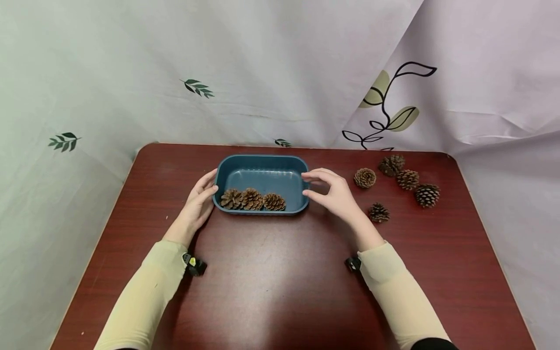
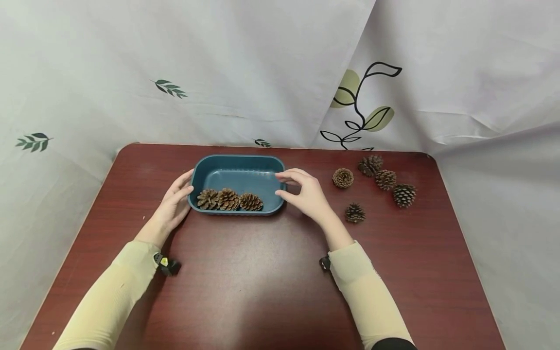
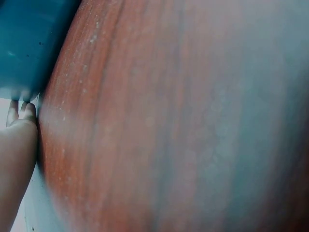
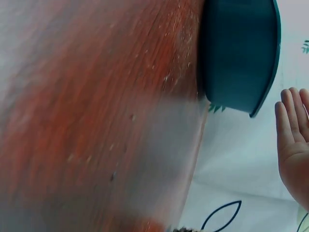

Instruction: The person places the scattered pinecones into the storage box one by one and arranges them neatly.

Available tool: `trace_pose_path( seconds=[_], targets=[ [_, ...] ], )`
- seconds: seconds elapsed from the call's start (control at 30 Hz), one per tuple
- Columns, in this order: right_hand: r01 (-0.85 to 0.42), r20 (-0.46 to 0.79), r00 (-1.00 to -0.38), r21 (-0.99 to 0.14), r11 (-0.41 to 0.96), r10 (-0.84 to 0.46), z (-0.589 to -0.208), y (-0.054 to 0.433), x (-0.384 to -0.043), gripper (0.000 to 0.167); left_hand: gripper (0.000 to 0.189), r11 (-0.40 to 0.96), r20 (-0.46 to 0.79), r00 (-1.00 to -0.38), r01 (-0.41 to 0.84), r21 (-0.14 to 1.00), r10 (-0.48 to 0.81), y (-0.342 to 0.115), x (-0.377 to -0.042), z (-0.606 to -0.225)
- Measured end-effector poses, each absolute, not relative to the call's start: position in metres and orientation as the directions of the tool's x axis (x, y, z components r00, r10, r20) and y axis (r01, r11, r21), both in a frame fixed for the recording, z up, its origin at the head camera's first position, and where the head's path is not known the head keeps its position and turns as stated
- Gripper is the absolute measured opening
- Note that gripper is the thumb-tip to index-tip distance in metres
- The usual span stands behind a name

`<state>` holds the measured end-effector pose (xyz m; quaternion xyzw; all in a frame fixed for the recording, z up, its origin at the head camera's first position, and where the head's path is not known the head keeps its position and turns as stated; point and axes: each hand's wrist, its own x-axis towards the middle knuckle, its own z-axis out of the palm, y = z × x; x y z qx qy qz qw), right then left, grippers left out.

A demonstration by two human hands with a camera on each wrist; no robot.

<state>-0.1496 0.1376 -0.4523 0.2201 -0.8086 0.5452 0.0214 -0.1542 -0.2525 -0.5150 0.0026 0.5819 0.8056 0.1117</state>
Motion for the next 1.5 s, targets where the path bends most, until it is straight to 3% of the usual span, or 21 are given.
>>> trace_pose_path(
  seconds=[1.5],
  targets=[
    [-0.285, 0.257, -0.958, -0.824, 0.49, -0.127, -0.464, 0.246, -0.104, 0.04, 0.055, -0.294, -0.123, -0.974, -0.175, 0.94, 0.189, -0.253, -0.154, -0.514]
  ],
)
